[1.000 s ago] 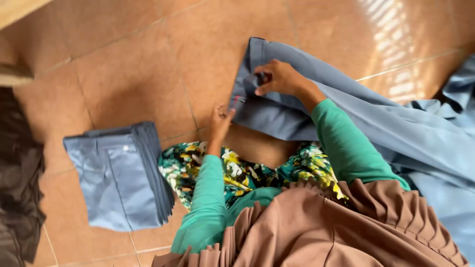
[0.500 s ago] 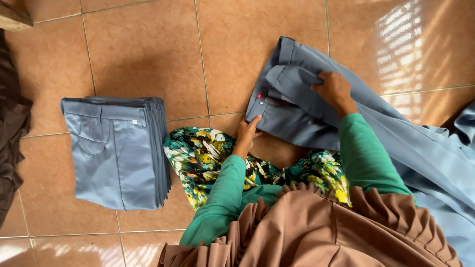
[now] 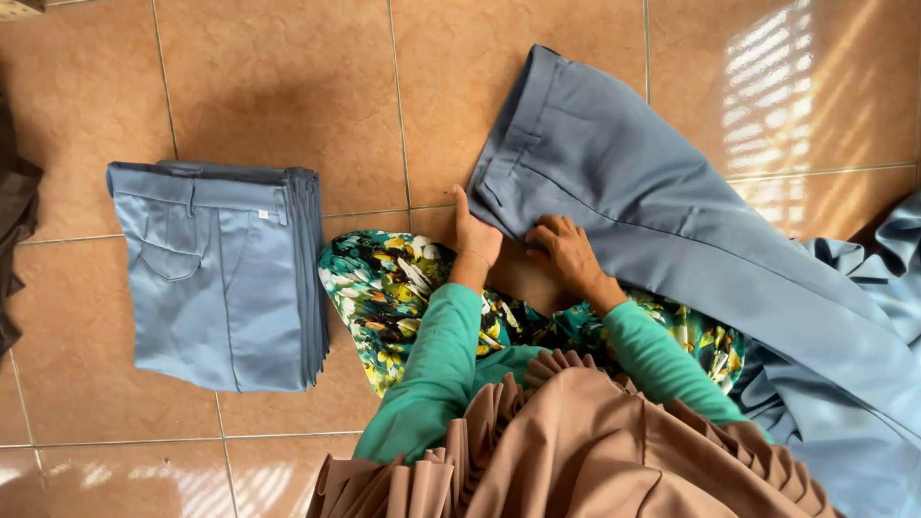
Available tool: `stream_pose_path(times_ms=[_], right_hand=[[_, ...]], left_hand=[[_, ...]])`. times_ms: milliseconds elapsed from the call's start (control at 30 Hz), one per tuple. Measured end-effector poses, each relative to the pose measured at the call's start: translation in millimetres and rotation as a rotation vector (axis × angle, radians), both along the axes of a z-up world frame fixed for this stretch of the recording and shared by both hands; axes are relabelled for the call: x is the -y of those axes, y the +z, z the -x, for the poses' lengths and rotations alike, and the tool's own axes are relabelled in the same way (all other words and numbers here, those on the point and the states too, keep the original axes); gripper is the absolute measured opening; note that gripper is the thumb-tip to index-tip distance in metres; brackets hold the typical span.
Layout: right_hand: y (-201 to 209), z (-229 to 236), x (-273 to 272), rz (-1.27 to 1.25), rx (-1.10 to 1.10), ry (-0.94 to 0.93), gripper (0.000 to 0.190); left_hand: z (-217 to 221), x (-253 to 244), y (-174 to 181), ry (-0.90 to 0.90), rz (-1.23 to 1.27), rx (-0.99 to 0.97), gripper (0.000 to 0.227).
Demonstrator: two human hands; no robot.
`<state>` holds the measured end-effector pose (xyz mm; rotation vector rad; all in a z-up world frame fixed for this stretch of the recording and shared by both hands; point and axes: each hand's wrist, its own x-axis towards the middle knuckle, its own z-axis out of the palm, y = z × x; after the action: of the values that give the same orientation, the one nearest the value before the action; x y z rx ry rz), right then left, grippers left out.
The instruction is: Folding trousers into neat rectangular stacks on the floor.
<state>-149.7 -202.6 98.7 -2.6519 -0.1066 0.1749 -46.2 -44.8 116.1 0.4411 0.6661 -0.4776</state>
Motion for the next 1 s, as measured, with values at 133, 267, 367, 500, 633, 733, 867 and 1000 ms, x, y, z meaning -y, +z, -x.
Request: stream_pose_path(times_ms=[133,267,367,500,633,733,867,1000], right_hand=[[8,21,-1,0.049,-0.068,-0.115,0.041],[31,40,10,0.481,-0.078,-0.14,0.072],[35,37,25,0.595,0.044,-0.162,0.076],[39,17,34,0.624,0.131,-0.213,0.069],[54,-4,10,0.51,0.013,-0.201,0.065],[38,-17,-8,0.411,-0.164,-0.139,0.085],[4,-25,-14,0.33,-0.22,-0.151,0.061],[-23,-38,-7,0.286,-0.272,-0.266,0.032]], left_hand=[[35,20,62,-0.267,-0.343,-0.106,0.111],[22,34,-85,-0.252,-0.773,-0.071,0.08],[-38,31,-86,-0.155,-0.945,0.123,0.061],[-93,1,26,-0.084,-1.208,0.239,0.088],[-200,-97,4,0.075,-1.096,0.182,0.073],[-265,-191,-22,0.284,-1.094,0.16,0.055],[-268,-268,-43,0.421,-1.167,0.14,0.065],[-246,-274,-70,0.189,-1.602,0.261,0.107]])
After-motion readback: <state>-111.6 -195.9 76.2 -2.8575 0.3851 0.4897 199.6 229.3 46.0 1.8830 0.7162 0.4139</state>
